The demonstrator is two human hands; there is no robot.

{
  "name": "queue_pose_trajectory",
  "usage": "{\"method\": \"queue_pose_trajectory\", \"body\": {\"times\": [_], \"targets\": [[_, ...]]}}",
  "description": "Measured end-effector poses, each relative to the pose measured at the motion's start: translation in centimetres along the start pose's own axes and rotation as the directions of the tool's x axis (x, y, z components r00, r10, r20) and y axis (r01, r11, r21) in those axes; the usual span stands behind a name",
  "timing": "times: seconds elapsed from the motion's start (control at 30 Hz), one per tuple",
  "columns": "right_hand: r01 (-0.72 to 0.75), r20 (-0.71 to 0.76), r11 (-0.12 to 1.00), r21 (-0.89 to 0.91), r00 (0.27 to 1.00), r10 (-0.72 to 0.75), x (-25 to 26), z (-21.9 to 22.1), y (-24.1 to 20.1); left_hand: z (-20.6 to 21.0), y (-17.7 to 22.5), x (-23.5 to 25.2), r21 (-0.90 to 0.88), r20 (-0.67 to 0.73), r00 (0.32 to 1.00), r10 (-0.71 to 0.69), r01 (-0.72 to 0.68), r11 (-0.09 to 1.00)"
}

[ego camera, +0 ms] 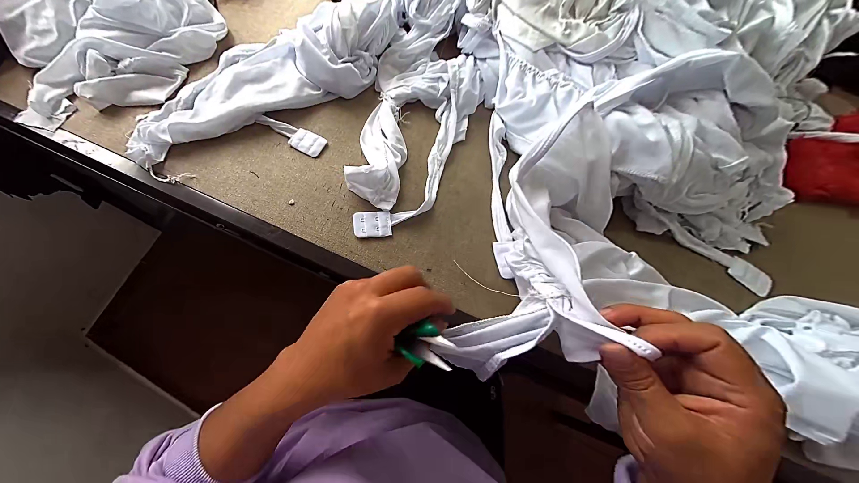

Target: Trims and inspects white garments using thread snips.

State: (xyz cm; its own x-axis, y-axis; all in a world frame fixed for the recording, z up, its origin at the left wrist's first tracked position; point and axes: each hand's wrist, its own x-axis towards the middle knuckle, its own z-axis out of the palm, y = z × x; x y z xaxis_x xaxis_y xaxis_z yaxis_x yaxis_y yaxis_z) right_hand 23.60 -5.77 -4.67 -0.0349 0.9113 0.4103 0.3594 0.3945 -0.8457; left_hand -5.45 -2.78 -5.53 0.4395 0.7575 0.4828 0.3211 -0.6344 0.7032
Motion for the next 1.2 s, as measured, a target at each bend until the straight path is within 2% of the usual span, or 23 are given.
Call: {"method": "queue_pose_trajectory", "body": {"times": [0.13,0.23,0.27,0.3,0.33,0.37,0.4,0.47,0.57,0.67,0.77,0.83,0.9,1.07,1.2], "targets": [[-0.088,-0.007,0.95,0.3,0.996,0.094,-1.3,-0.3,-0.6,4.3,0.3,4.5,0.085,0.062,0.994,0.09,-0.096,0.992],[-0.125,-0.003,0.916,0.381,0.991,0.136,-1.9,-0.8,-1.0,6.4,0.3,6.4,0.014,0.117,0.974,0.193,-0.196,0.981],[-0.134,-0.032,0.942,0.309,0.988,0.151,-2.2,-1.2,-0.8,6.7,0.3,6.6,-0.024,0.117,0.965,0.233,-0.232,0.972],[-0.128,-0.082,0.979,0.158,0.986,0.142,-2.5,-1.8,-0.4,6.8,0.4,6.8,-0.07,0.114,0.958,0.262,-0.256,0.964],[-0.107,-0.116,0.991,-0.077,0.988,0.098,-2.9,-2.3,0.1,6.7,0.5,6.9,-0.115,0.107,0.953,0.283,-0.271,0.956],[-0.061,-0.102,0.954,-0.293,0.994,0.032,-3.3,-2.7,0.4,6.7,0.6,6.8,-0.146,0.104,0.949,0.296,-0.28,0.949],[0.018,-0.061,0.911,-0.413,0.997,-0.047,-3.6,-2.7,0.4,6.8,0.7,6.8,-0.168,0.105,0.947,0.305,-0.285,0.944],[0.186,0.019,0.866,-0.465,0.98,-0.2,-3.2,-1.3,-0.1,6.9,0.9,6.8,-0.179,0.114,0.938,0.326,-0.304,0.936],[0.249,0.051,0.876,-0.413,0.967,-0.251,-2.3,1.5,-0.7,6.3,1.7,7.1,-0.194,0.097,0.923,0.371,-0.348,0.917],[0.213,-0.05,0.901,-0.378,0.967,-0.249,-2.1,2.7,-0.7,5.5,2.1,7.7,-0.222,0.043,0.921,0.387,-0.369,0.903],[0.139,-0.133,0.962,-0.235,0.976,-0.173,-2.2,2.6,-0.6,4.7,1.7,7.8,-0.209,-0.023,0.963,0.269,-0.268,0.941],[0.086,-0.164,0.985,-0.151,0.98,-0.111,-2.3,2.2,-0.7,3.9,1.3,7.6,-0.156,0.023,0.986,0.164,-0.159,0.975],[0.056,-0.191,0.996,-0.074,0.979,-0.07,-2.5,1.9,-0.8,3.1,1.3,7.1,-0.06,0.086,0.989,0.122,-0.117,0.991],[0.055,-0.196,0.998,0.002,0.979,-0.054,-2.3,1.6,-1.0,2.9,2.6,6.9,0.165,0.264,0.941,0.21,-0.259,0.952],[0.094,-0.161,0.994,-0.05,0.982,-0.101,-2.2,1.6,-1.1,3.5,4.1,7.9,0.32,0.341,0.924,0.171,-0.286,0.903]]}}
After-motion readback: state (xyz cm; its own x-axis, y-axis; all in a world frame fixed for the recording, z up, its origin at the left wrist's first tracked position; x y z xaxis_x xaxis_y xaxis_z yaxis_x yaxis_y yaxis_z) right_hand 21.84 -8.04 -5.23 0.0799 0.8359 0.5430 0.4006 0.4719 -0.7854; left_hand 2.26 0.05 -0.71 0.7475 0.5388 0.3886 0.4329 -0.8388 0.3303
